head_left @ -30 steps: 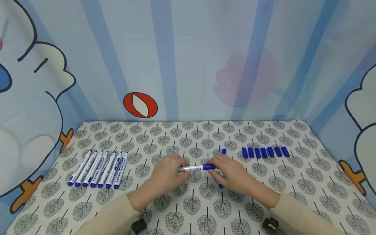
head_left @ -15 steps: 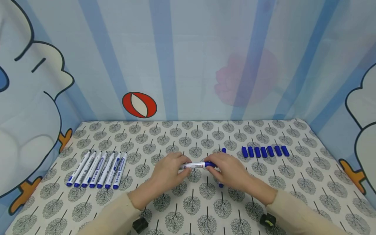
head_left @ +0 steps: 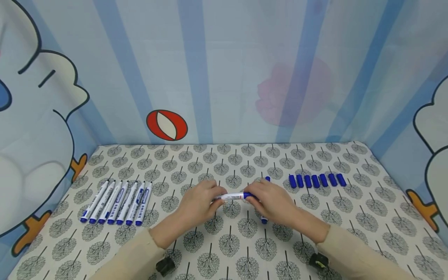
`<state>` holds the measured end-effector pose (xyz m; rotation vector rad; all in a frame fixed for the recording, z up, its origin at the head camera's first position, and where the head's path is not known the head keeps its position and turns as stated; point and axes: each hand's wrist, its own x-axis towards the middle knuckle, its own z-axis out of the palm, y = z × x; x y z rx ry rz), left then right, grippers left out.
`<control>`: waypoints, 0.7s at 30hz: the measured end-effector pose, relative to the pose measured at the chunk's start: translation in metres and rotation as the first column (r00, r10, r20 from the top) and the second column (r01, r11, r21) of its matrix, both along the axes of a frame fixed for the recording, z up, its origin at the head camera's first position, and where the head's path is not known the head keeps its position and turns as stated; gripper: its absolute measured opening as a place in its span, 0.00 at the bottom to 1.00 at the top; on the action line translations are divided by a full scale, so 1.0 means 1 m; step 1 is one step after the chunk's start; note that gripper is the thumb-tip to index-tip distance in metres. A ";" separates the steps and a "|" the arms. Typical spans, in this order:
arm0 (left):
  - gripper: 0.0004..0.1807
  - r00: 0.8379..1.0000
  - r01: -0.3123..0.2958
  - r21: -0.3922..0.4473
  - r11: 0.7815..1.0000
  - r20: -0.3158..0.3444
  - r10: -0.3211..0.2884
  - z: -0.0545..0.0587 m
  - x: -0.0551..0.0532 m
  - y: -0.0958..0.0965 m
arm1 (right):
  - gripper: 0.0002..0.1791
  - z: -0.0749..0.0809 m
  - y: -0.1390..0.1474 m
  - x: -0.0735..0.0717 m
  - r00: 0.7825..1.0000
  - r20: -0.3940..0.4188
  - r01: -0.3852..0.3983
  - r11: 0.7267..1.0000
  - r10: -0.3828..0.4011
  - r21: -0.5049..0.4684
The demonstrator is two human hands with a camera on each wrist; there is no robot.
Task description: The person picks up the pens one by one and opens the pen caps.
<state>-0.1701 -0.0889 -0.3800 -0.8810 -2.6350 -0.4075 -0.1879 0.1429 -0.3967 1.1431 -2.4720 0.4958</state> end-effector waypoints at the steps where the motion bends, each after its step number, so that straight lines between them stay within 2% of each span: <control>1: 0.09 1.000 0.005 0.009 1.000 -0.020 -0.005 0.000 0.000 0.000 | 0.06 0.002 0.000 0.000 1.000 0.013 -0.002 1.000 0.002 0.000; 9: 0.08 0.983 0.089 0.041 0.995 -0.167 -0.081 0.001 0.002 -0.004 | 0.08 0.014 0.002 0.004 0.995 0.100 -0.009 1.000 0.007 0.022; 16: 0.08 0.948 0.119 0.034 0.992 -0.302 -0.103 0.001 0.001 -0.010 | 0.07 0.016 -0.001 0.004 0.993 0.114 -0.035 0.999 0.035 0.000; 21: 0.09 0.943 0.126 0.029 0.992 -0.314 -0.110 0.001 0.002 -0.010 | 0.07 0.016 -0.002 0.005 0.988 0.154 -0.033 0.999 0.033 -0.004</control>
